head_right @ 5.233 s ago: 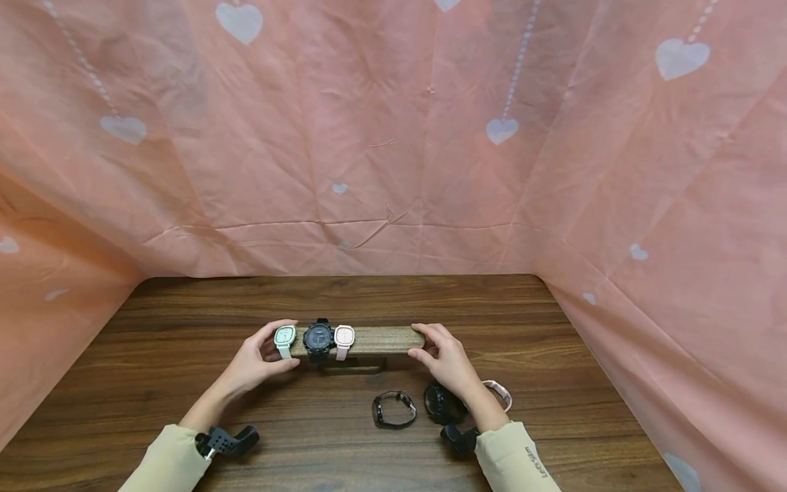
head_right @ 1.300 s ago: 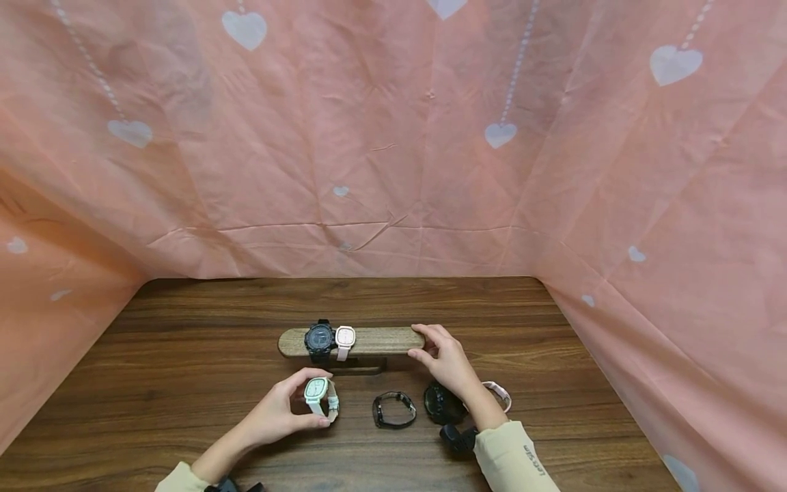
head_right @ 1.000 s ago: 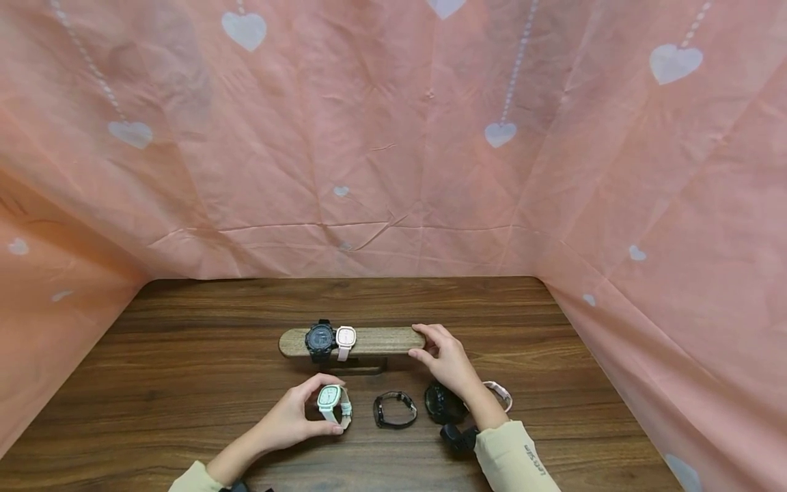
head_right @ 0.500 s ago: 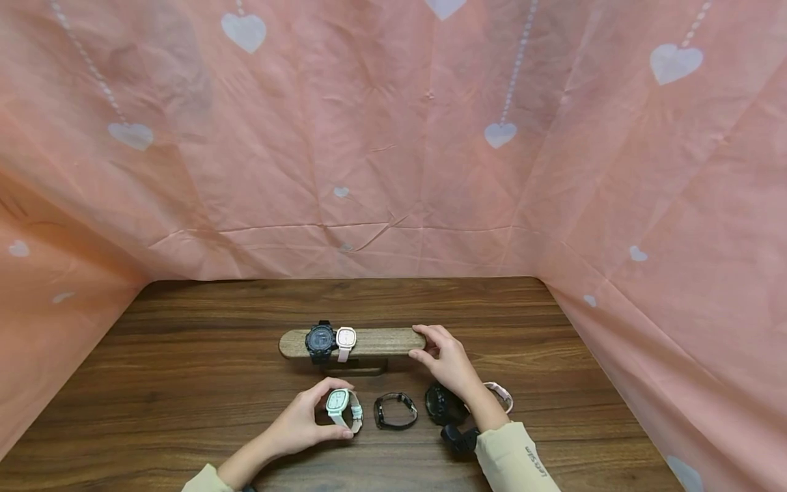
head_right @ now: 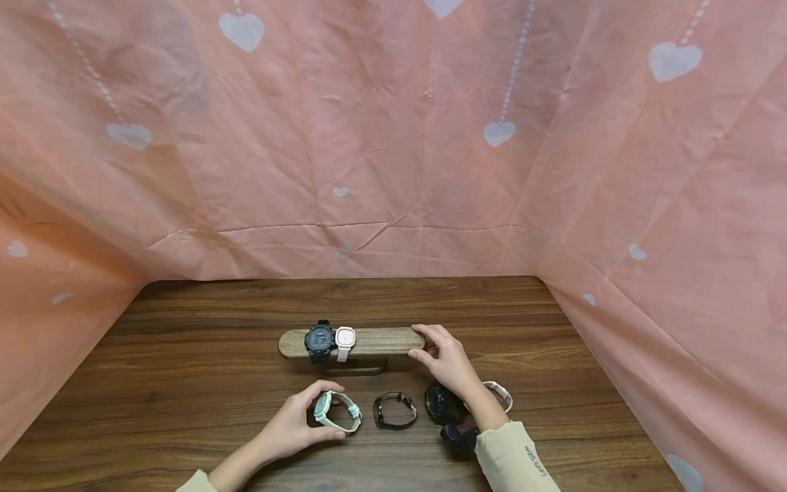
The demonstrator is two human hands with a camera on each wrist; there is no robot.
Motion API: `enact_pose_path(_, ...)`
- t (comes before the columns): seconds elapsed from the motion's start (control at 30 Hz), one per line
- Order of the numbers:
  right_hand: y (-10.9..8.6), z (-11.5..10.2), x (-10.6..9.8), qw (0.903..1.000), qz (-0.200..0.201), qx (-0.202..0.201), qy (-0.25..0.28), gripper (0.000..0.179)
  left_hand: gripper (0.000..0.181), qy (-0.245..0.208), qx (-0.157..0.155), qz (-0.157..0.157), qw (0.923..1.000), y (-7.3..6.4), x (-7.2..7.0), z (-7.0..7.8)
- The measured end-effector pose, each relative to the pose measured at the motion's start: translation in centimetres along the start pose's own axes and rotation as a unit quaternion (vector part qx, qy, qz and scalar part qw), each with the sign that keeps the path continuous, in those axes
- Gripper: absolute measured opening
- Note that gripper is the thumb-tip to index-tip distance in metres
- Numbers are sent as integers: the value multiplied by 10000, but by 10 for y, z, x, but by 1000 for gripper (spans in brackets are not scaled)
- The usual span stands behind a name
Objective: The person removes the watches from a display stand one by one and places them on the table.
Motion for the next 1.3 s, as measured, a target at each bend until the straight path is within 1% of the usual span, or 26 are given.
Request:
enact_pose_path(0.17,0,0,0,10000,14,-24,-15,45,60,177,-9,52,9998,-3,-3,0)
enact_pose_path(0.4,0,1,-1,10000,29,-33,-18,45,60,456,-71,37,9989,-5,-4,-3)
enact_pose_path(0.63,0,-1,0,10000,-22,-46,8,44,58,591,-144,28,9981,-8,-4,-6)
enact_pose_path(0.87,0,-2,0,10000,53,-61,-4,44,58,990,-205,-34,9949,-7,-3,-7)
enact_pose_path(1.1,0,-1,0,10000,56,-48,15,44,60,948,-295,-182,9949,-5,-2,-7)
enact_pose_path(1.3,-1,-1,0,9999,120,-104,16,43,70,921,-336,-409,9943,-5,-2,-5)
Point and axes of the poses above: each hand's wrist, its own y-axis towards the middle knuckle, its own x-axis out of the palm, z = x × y, the point moved 5 cm from there along y, towards the middle knuckle, and after that the axes turned 13 degrees about -y, right-handed, at the moved point
